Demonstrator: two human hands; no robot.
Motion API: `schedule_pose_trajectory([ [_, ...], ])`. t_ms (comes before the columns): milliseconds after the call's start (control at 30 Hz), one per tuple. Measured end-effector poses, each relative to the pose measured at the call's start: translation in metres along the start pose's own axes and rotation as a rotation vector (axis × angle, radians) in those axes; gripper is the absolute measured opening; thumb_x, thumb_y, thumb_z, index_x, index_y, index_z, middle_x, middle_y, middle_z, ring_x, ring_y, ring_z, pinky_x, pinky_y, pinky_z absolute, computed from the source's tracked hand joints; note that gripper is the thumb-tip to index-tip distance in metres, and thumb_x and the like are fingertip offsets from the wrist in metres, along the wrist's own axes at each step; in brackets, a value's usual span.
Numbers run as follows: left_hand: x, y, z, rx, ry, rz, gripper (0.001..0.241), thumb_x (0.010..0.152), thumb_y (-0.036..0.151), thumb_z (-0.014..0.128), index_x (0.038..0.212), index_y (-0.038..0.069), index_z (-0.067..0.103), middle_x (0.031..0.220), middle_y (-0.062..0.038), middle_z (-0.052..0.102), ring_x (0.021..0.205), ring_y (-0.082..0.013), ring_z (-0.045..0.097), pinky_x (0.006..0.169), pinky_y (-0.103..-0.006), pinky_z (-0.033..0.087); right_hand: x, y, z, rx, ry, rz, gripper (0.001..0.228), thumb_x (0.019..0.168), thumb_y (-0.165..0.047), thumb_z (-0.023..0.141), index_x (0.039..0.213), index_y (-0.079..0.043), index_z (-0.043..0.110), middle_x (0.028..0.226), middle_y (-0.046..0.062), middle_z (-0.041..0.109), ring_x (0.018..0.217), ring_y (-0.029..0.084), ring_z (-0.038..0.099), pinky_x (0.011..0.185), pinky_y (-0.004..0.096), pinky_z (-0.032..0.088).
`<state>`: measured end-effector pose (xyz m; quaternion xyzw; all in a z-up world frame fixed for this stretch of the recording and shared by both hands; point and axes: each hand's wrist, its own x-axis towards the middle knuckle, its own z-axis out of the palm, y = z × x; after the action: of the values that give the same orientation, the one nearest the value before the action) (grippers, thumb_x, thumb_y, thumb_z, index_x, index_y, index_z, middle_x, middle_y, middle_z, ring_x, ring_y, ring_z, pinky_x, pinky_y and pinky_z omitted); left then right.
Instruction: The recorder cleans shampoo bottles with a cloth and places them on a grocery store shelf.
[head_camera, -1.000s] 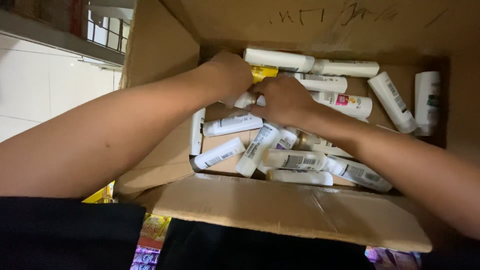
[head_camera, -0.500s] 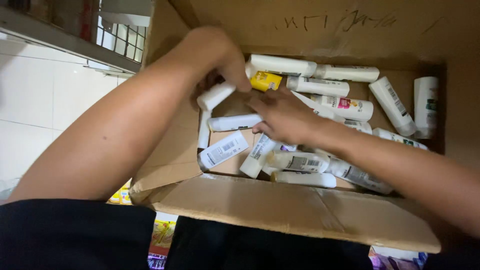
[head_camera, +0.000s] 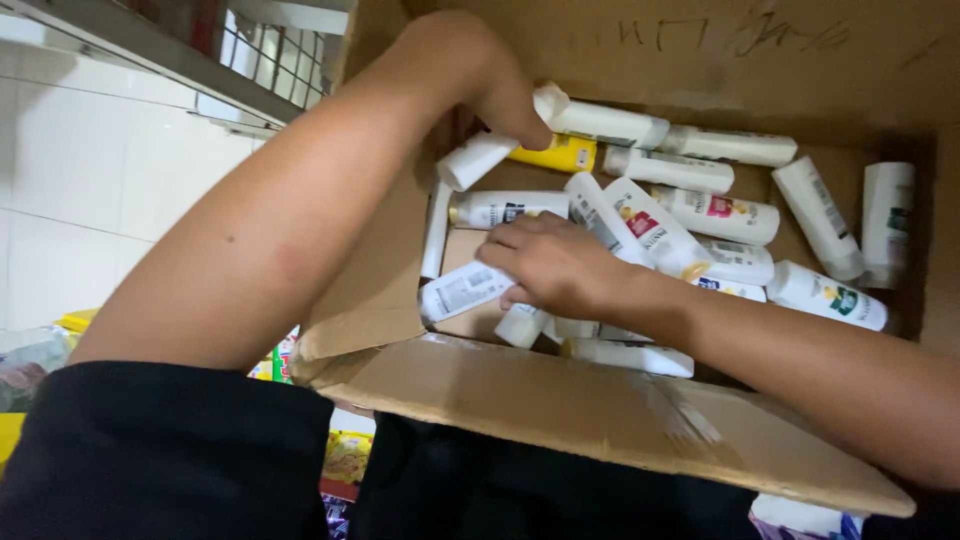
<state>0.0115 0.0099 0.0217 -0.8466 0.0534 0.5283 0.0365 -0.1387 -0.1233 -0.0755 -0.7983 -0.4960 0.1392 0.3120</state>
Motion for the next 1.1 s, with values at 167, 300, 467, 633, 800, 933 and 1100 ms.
schedule_pose_trajectory([
  [167,-0.007,0.003,0.0,0.077,0.04,0.008,0.078,0.086,0.069,0.063,0.127,0.004,0.072,0.118,-0.019,0.076,0.097,-0.0316,0.075,0.091,-0.0431,0.058,-0.003,0.008,-0.007,-0.074,-0.157,0.065,0.045,0.08,-0.026,0.075,0.117,-0.003,0.062,0.117,0.016,0.059,0.112,0.038,0.057,0.095,0.046,0.047],
  [300,-0.003,0.0,0.002,0.067,0.062,0.016,0.077,0.086,0.069,0.064,0.126,0.004,0.073,0.117,-0.018,0.076,0.095,-0.0314,0.075,0.09,-0.0429,0.058,-0.004,0.016,-0.007,0.102,-0.147,0.029,0.031,0.103,-0.024,0.06,0.126,-0.003,0.059,0.108,0.019,0.066,0.101,0.041,0.065,0.089,0.048,0.052],
  [467,-0.006,0.001,0.002,0.086,0.061,0.031,0.073,0.086,0.067,0.063,0.126,0.008,0.072,0.117,-0.018,0.076,0.096,-0.0314,0.075,0.09,-0.0427,0.058,0.001,0.002,-0.018,0.053,-0.062,0.342,0.027,0.099,-0.025,0.058,0.113,-0.002,0.058,0.099,0.025,0.066,0.083,0.043,0.067,0.073,0.052,0.053],
  [633,-0.01,0.003,0.0,0.128,0.061,0.056,0.072,0.085,0.068,0.061,0.125,0.01,0.074,0.117,-0.017,0.076,0.097,-0.0302,0.075,0.09,-0.0428,0.056,-0.004,0.018,-0.046,-0.057,-0.253,0.513,0.015,0.099,-0.022,0.06,0.108,-0.011,0.064,0.1,0.015,0.071,0.09,0.037,0.069,0.08,0.05,0.055],
  [800,-0.027,0.01,0.002,0.059,0.062,0.174,0.07,0.085,0.069,0.056,0.122,0.012,0.076,0.113,-0.014,0.079,0.089,-0.0294,0.074,0.083,-0.0422,0.057,-0.031,0.019,-0.04,-0.202,-0.233,0.062,0.056,0.062,-0.005,0.067,0.117,-0.015,0.071,0.127,0.01,0.064,0.112,0.041,0.06,0.085,0.046,0.05],
  [933,-0.021,0.011,0.002,0.056,0.064,0.207,0.069,0.084,0.07,0.054,0.123,0.015,0.072,0.115,-0.011,0.076,0.087,-0.0282,0.071,0.08,-0.0434,0.056,-0.025,0.016,-0.053,-0.175,-0.273,0.065,0.041,0.074,-0.005,0.066,0.114,-0.012,0.068,0.118,0.009,0.066,0.111,0.035,0.057,0.091,0.046,0.05],
  [1100,-0.014,0.01,0.007,0.163,0.099,0.204,0.071,0.085,0.071,0.053,0.123,0.015,0.074,0.114,-0.011,0.076,0.09,-0.0295,0.07,0.082,-0.0449,0.054,-0.003,0.004,-0.063,-0.048,-0.566,0.387,0.037,0.085,-0.015,0.067,0.121,-0.011,0.06,0.112,0.024,0.057,0.106,0.04,0.055,0.084,0.049,0.048],
])
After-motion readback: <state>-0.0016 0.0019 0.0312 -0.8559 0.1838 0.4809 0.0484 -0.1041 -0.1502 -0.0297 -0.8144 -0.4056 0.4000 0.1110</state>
